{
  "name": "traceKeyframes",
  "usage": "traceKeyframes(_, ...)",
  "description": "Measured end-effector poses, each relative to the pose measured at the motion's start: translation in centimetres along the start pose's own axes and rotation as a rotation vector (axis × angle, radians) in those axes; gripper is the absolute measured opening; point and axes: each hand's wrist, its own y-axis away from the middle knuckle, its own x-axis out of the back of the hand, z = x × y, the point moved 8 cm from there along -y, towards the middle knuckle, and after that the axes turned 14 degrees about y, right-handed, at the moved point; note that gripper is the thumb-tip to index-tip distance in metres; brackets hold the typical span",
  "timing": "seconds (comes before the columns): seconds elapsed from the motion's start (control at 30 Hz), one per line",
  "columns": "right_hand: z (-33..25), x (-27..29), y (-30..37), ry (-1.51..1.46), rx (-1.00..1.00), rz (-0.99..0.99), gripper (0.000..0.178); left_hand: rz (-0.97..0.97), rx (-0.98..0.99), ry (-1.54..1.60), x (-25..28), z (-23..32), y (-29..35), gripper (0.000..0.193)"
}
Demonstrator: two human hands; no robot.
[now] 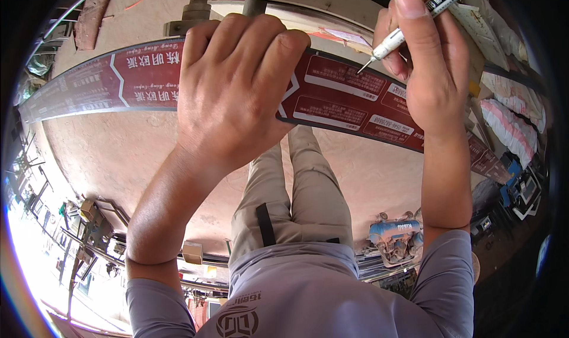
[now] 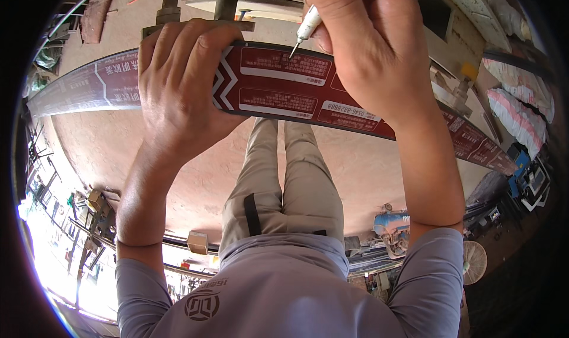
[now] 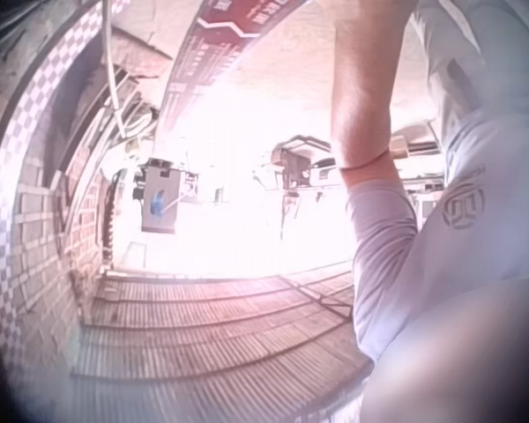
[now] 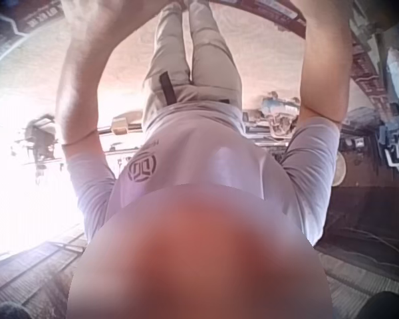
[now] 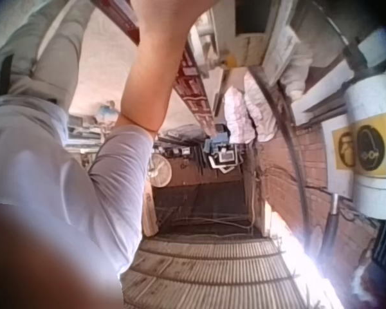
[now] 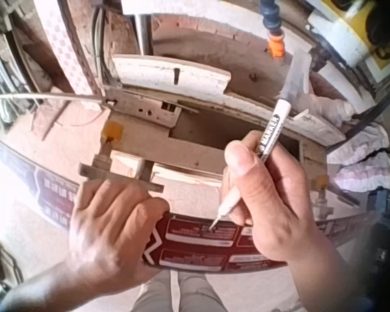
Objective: The person measures and marks a long metal profile with a marker and ruler, then positions it on a cutting machine. They operate the machine to cut the profile and remove the cut piece.
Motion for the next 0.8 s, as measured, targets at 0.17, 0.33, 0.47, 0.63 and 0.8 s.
traceKeyframes(0.17,-0.5,1.6,1.2,0.095,-0.104,0.079,0.041,-0.009,0.043,0.079,0.4,0.3,-0.1,0.061)
traceKeyframes(0.33,-0.2,6.0,2.5,0.045,-0.148,0.107,0.043,-0.014,0.052,0.089,0.5,0.4,-0.1,0.061)
traceKeyframes(0.47,1.6,10.6,4.1,0.011,-0.261,0.199,0.045,-0.015,0.052,0.086,0.4,0.4,-0.2,0.061)
traceKeyframes(0.63,3.6,14.9,6.5,-0.024,-0.359,0.338,0.043,-0.043,0.049,0.031,0.1,0.3,0.3,0.065)
traceKeyframes(0.8,5.1,17.2,7.9,-0.030,-0.321,0.281,0.042,-0.041,0.039,-0.003,-0.2,0.3,0.3,0.077)
